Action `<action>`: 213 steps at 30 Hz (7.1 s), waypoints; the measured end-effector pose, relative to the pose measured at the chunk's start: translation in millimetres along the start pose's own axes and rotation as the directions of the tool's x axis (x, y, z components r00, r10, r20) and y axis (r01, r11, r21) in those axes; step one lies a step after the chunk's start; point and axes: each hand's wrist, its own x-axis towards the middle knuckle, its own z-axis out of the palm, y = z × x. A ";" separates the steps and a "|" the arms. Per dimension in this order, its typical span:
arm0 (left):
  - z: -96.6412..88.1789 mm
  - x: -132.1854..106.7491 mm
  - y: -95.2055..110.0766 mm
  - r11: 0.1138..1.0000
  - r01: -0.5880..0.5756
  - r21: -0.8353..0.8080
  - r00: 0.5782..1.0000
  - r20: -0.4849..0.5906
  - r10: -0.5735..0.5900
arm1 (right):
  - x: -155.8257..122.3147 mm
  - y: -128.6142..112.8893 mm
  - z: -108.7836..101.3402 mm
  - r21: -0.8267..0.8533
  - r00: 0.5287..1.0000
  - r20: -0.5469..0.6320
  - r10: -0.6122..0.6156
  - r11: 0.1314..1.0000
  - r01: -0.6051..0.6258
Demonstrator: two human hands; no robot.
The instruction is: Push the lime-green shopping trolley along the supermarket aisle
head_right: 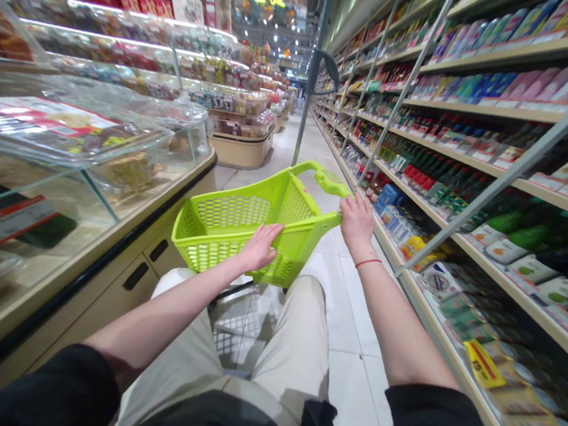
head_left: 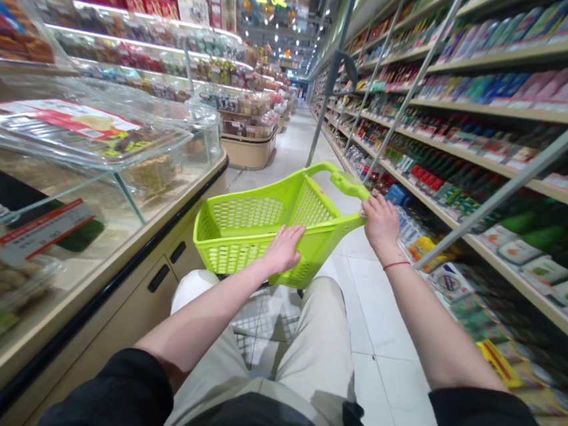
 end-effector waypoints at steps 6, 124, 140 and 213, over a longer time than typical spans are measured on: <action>-1.8 -0.4 1.6 1.000 0.007 0.002 1.000 0.013 -0.007 | 15.5 12.5 2.1 -0.035 0.996 0.010 0.089 0.995 -0.088; 6.2 -6.9 0.5 0.998 -0.029 0.051 1.000 -0.003 0.029 | -52.3 -133.3 24.2 0.201 0.971 -0.015 -0.239 0.951 0.237; 2.6 -7.0 2.6 0.999 -0.024 0.046 0.999 0.027 0.023 | -41.6 -65.5 21.2 0.187 0.989 -0.116 0.095 0.980 -0.072; 0.9 -34.1 -28.4 0.983 -0.053 0.178 0.998 0.044 0.045 | -38.0 -82.5 9.0 0.106 0.999 -0.004 -0.048 0.993 0.048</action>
